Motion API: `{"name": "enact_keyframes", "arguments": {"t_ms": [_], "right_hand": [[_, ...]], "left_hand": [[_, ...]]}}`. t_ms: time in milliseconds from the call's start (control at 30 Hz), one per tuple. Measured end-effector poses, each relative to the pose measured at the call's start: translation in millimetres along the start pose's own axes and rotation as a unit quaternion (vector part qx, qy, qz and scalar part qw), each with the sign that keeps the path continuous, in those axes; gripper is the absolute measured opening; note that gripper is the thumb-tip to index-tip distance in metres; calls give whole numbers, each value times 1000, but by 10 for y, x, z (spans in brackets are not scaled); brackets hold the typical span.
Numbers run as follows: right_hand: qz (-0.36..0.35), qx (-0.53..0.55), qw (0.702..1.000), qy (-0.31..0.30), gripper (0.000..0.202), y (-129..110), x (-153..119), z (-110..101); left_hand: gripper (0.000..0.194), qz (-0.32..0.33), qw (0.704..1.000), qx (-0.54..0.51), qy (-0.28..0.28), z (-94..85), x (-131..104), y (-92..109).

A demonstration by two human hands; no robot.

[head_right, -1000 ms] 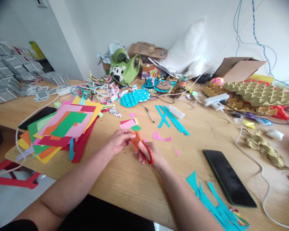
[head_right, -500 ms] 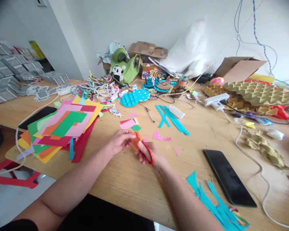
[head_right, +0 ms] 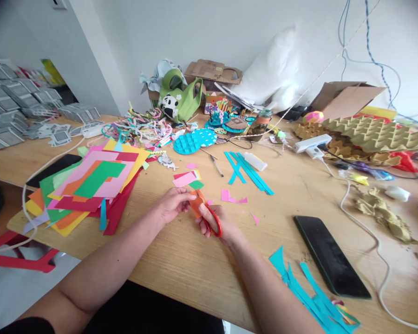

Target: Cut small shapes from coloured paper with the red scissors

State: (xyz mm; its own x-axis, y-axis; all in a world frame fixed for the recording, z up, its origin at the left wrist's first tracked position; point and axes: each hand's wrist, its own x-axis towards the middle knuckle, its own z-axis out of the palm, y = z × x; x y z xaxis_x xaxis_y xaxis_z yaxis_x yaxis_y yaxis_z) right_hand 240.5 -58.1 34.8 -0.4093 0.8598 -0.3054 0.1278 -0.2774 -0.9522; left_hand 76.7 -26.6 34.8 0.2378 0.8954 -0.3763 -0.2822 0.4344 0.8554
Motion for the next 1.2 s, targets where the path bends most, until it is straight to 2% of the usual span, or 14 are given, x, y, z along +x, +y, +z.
{"name": "enact_keyframes", "arguments": {"t_ms": [633, 833, 1200], "right_hand": [[0, -19, 1000, -13, 66, -28, -7, -21], [-9, -32, 999, -19, 65, -34, -15, -25], [-9, -15, 1000, -8, 69, -29, -13, -1]], "left_hand": [[24, 3, 1000, -12, 9, -9, 13, -10], [23, -3, 1000, 11, -19, -6, -3, 1], [24, -2, 1000, 4, -6, -3, 6, 3]]}}
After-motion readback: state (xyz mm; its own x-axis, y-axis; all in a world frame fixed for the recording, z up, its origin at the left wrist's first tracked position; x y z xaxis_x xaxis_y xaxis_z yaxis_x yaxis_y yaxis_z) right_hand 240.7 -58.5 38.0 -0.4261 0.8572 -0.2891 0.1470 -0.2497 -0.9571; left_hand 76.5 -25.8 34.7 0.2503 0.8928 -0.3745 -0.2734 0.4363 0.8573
